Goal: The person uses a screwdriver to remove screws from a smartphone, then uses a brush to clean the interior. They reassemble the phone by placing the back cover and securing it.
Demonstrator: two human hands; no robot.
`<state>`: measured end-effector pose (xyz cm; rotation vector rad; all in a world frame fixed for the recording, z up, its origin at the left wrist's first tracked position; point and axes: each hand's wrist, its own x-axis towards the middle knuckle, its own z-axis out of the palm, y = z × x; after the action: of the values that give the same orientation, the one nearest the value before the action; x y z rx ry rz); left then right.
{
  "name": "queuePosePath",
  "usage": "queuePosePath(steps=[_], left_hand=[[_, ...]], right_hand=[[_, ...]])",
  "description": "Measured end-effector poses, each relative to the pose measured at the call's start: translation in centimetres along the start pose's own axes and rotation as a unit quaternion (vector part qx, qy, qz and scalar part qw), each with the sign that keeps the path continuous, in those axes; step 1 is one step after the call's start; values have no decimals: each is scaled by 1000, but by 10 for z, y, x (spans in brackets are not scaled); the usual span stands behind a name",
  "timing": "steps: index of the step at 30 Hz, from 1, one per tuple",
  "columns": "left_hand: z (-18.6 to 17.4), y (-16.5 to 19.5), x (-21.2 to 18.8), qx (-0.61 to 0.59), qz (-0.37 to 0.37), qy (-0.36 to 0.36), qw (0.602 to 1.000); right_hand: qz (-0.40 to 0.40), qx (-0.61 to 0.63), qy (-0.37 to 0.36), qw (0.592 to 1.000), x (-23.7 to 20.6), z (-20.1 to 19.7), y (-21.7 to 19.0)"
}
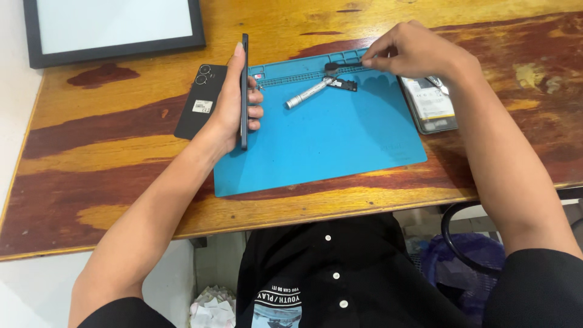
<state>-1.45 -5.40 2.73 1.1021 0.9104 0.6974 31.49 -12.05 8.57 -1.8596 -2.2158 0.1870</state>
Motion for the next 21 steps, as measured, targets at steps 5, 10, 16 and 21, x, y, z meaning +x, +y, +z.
queuePosePath(steps=[5, 10, 16, 21], left_hand=[[2, 0, -3, 9, -3, -6, 1000], [2, -1, -3, 14, 1, -9, 1000], [2, -2, -2, 13, -5, -18, 1000], [2, -3, -2, 16, -8, -21, 1000]], right_hand=[[37, -17, 34, 999, -6, -6, 3], [46, 3, 42, 998, -3, -3, 6], [15, 31, 88, 996, 0, -5, 10], [32, -23, 94, 995, -2, 0, 7]])
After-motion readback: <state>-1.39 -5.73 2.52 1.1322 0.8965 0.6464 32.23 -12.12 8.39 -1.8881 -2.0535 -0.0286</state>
